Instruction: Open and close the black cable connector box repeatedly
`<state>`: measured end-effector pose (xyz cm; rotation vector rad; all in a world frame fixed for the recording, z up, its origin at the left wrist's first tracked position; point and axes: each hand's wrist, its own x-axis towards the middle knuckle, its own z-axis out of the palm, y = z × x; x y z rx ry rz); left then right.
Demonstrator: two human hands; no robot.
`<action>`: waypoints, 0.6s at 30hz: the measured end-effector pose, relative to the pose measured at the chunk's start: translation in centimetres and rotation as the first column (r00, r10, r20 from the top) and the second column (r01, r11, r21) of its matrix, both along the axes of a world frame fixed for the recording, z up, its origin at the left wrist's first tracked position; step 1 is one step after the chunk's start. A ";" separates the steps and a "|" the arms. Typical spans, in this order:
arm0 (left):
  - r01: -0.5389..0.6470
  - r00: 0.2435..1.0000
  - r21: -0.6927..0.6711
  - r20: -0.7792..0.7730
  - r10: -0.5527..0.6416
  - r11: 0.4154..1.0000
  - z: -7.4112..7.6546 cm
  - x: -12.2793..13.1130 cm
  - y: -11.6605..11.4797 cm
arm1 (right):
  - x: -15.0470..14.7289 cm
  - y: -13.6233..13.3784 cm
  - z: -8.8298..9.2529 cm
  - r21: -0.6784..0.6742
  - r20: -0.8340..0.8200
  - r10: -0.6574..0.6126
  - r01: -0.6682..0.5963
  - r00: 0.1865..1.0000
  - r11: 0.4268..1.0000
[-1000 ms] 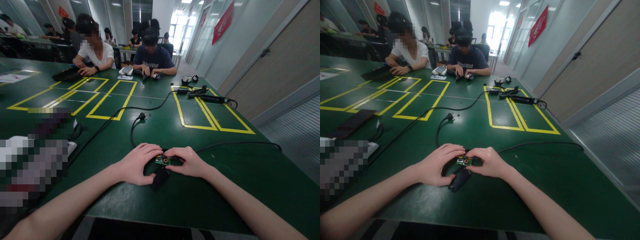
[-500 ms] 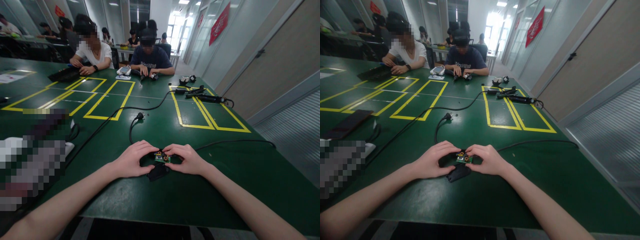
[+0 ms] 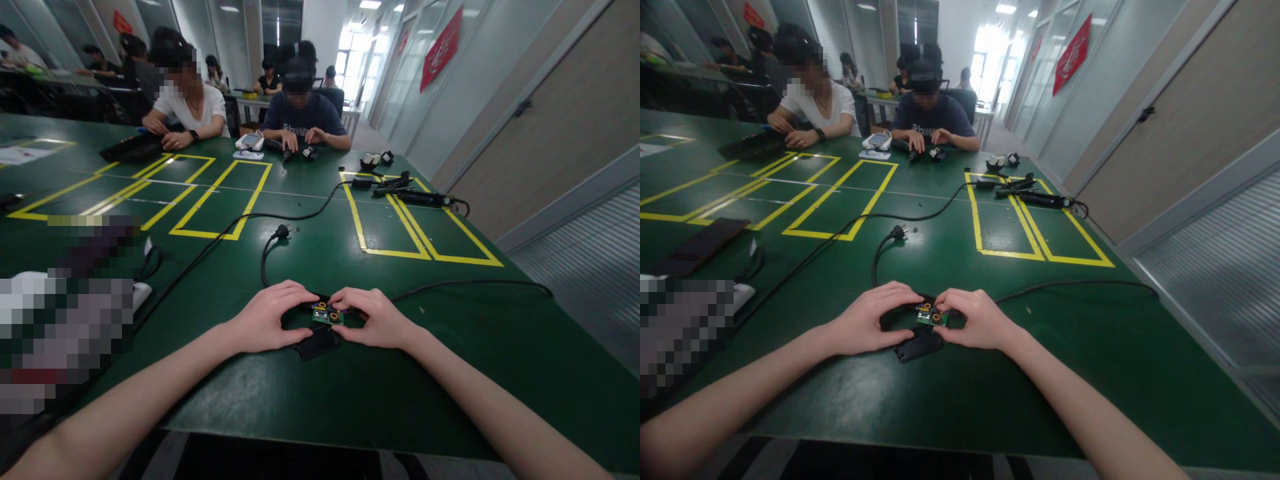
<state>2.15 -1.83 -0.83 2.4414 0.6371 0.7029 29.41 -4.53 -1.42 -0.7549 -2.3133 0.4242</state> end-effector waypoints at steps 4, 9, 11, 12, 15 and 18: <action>-0.018 0.999 -0.010 -0.046 0.018 1.000 -0.5 -0.2 0.1 | 0.0 0.1 0.0 -0.002 -0.003 0.003 -0.003 1.000 1.000; -0.031 0.996 -0.018 -0.084 0.030 0.999 -0.6 -0.3 0.1 | -0.4 -0.1 -0.1 -0.032 -0.088 0.020 -0.022 0.996 0.999; -0.041 0.993 -0.016 -0.114 0.039 0.999 -0.5 -0.3 0.0 | -0.6 -0.3 -0.1 -0.062 -0.112 0.023 -0.030 0.993 0.998; -0.044 0.991 -0.013 -0.129 0.042 0.999 -0.4 -0.2 -0.1 | -0.7 -0.3 -0.1 -0.073 -0.117 0.027 -0.036 0.993 0.997; -0.038 0.987 0.003 -0.158 0.038 0.999 -0.3 -0.1 -0.2 | -0.9 -0.5 0.0 -0.085 -0.120 0.028 -0.038 0.992 0.996; -0.016 0.987 0.015 -0.160 0.018 1.000 -0.2 0.0 -0.2 | -0.9 -0.4 -0.1 -0.075 -0.086 -0.001 -0.006 0.996 0.997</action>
